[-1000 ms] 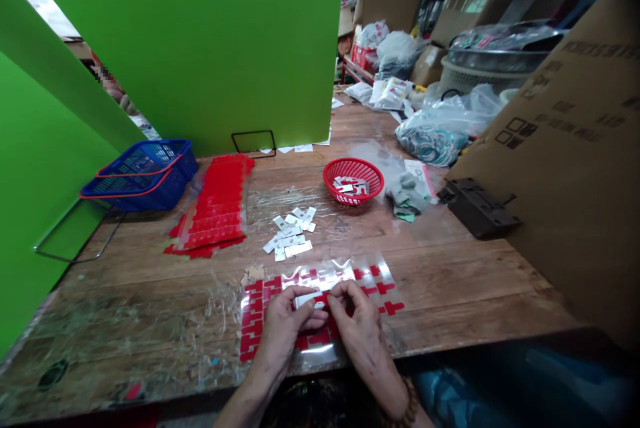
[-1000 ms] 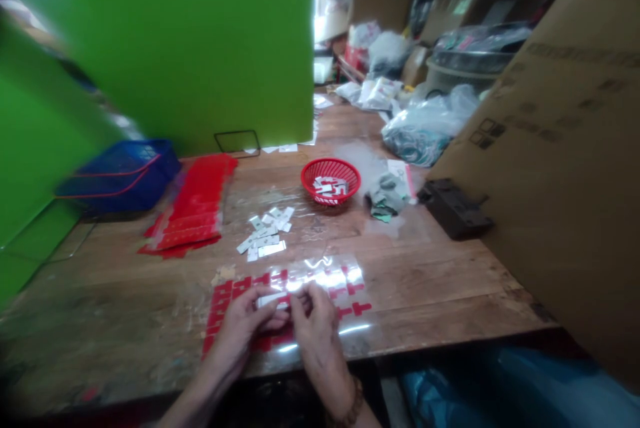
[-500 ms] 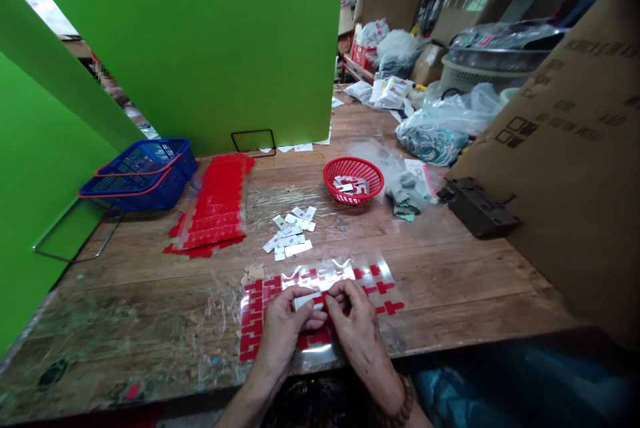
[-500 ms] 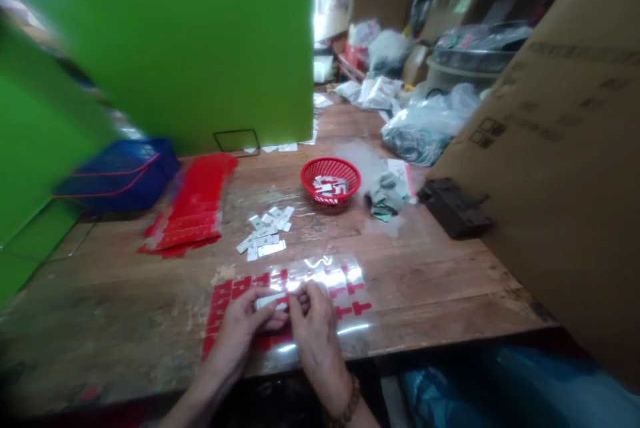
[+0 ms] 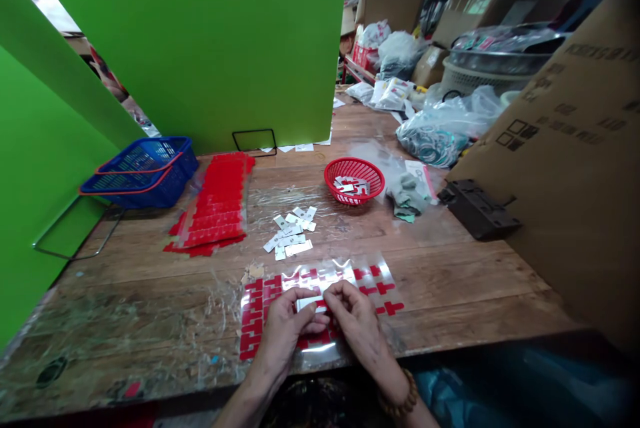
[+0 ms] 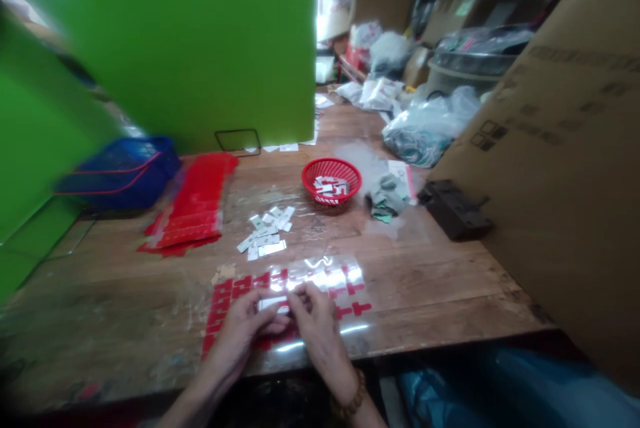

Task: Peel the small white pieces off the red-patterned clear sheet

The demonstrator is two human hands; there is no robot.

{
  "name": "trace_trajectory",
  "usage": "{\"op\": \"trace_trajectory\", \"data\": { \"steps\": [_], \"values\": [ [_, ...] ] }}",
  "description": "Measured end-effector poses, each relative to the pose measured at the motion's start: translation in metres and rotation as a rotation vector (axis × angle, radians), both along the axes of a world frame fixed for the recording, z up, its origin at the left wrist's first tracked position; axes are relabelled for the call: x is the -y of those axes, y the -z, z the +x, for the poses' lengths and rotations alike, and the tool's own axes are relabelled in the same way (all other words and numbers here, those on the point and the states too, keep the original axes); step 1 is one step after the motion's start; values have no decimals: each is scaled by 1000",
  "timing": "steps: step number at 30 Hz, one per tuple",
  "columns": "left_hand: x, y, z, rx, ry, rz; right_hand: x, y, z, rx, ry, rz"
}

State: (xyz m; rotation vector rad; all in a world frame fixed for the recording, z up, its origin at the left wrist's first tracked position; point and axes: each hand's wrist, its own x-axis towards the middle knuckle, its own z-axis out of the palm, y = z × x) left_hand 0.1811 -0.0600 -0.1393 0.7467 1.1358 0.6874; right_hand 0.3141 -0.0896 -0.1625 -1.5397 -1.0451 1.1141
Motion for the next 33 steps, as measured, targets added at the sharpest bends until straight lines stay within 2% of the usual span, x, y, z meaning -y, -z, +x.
{"op": "trace_trajectory", "data": {
  "steps": [6,12,23,29,33],
  "values": [
    [0,-3,-3,32,8,-1,1,8,2,-239,-56,-59],
    [-4,-6,-7,120,-26,-110,4,5,7,-482,-142,-29],
    [-6,0,-11,273,4,-211,10,6,4,-337,-133,5],
    [-5,5,-11,306,-7,-222,10,13,1,-362,-117,1],
    [-5,2,-9,288,-58,-189,8,11,-1,-392,-99,-5]
  ]
}}
